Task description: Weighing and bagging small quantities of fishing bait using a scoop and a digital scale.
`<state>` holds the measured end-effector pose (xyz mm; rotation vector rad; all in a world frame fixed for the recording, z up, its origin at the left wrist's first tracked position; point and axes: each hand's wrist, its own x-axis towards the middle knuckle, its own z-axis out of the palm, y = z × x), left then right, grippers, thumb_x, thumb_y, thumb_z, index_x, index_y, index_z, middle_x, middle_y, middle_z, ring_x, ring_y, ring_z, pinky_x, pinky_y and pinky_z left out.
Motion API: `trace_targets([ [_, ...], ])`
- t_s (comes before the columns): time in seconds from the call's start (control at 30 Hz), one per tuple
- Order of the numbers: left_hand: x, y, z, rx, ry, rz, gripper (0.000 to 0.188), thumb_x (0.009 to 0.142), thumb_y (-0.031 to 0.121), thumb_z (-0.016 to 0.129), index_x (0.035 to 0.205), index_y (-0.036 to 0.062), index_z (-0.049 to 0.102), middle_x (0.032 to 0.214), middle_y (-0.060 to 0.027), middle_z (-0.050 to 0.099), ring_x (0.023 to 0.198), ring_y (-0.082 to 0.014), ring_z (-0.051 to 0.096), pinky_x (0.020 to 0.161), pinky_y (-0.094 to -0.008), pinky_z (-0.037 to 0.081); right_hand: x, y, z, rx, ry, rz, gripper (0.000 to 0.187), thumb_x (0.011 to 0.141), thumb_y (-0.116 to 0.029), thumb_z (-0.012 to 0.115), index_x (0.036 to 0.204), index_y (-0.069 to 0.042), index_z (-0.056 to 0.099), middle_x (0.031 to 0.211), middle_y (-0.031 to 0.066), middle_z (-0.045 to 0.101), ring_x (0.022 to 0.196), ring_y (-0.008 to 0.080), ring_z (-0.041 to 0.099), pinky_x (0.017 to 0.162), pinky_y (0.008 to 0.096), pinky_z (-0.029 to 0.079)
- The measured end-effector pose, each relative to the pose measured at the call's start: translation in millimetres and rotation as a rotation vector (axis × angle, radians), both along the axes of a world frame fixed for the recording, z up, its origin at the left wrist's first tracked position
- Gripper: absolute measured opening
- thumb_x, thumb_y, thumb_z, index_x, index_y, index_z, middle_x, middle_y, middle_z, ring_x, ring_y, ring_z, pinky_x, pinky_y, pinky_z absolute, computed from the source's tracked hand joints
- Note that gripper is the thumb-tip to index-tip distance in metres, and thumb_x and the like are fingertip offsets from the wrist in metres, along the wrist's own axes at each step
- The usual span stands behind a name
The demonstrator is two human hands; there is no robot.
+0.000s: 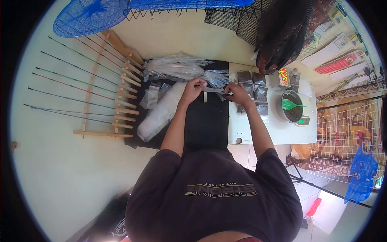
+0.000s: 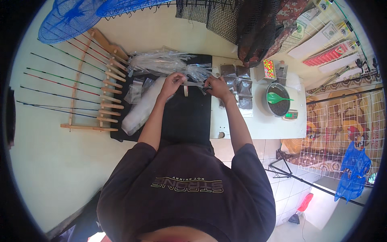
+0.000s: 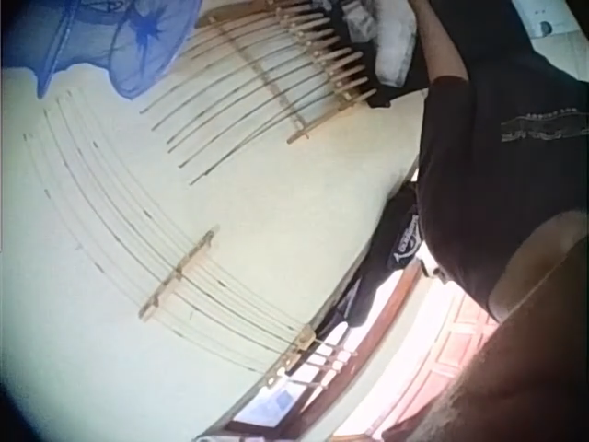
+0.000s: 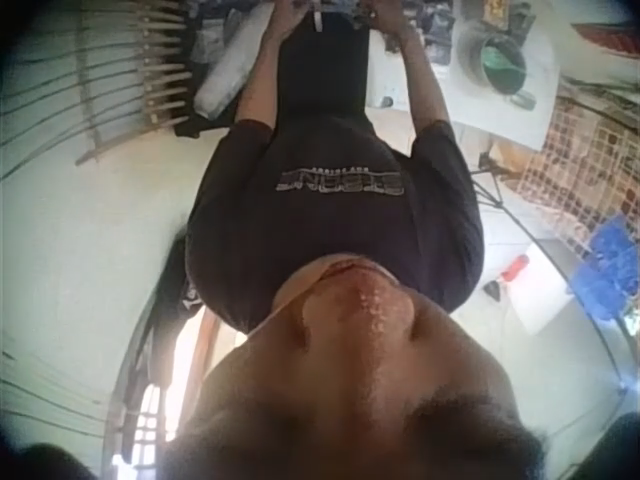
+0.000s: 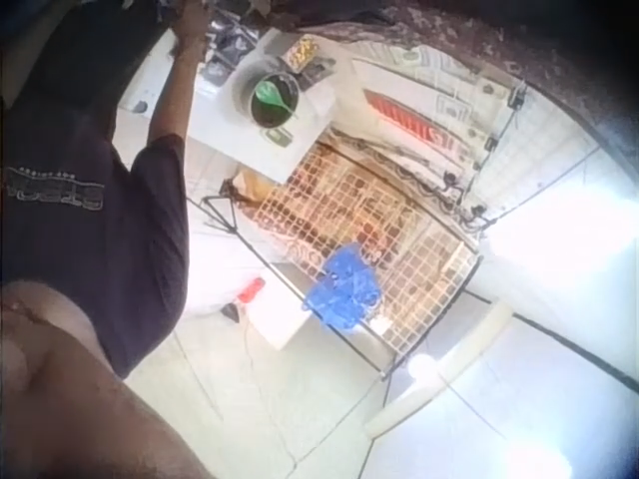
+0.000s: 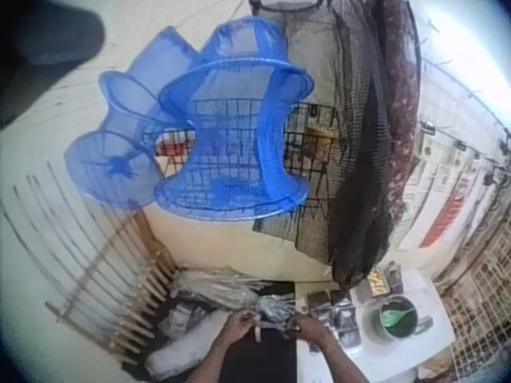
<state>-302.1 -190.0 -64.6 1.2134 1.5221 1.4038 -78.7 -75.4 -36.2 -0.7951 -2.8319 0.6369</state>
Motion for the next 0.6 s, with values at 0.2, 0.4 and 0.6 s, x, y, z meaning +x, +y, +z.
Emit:
trace_targets([
  [0.2,-0.6,-1.5,2.2,0.037,0.008,0.025,0.012,0.082,0.007,0.063,0.091,0.0013,0.061,0.094,-0.0072,0.063,0.089,-0.0182,0.061,0.075,-0.0299,0.048,-0.6,-0.7,2.4,-0.029,0.005,0.009,0.032,0.061,-0.009,0.074,0.087,-0.015,0.056,0.095,0.0021,0.058,0.094,0.0208,0.057,0.084,0.0354,0.036],
  [0.4,-1.8,-2.7,10.4,0.097,0.528,0.195,0.01,0.075,0.018,0.069,0.084,0.0138,0.066,0.095,-0.0056,0.062,0.095,-0.0258,0.054,0.088,-0.0373,0.038,-3.7,-3.1,8.5,0.013,-0.027,0.018,0.031,0.063,-0.015,0.074,0.088,-0.016,0.055,0.096,0.002,0.059,0.097,0.0208,0.056,0.087,0.0393,0.034],
  [0.6,-3.5,-2.7,1.6,0.113,0.535,0.22,0.012,0.074,0.02,0.071,0.085,0.0156,0.067,0.096,-0.0042,0.062,0.099,-0.0255,0.053,0.09,-0.0375,0.036,-2.4,-0.9,2.0,0.077,0.004,0.027,0.032,0.062,-0.016,0.074,0.088,-0.015,0.054,0.09,-0.0002,0.06,0.091,0.0191,0.058,0.084,0.0363,0.032],
])
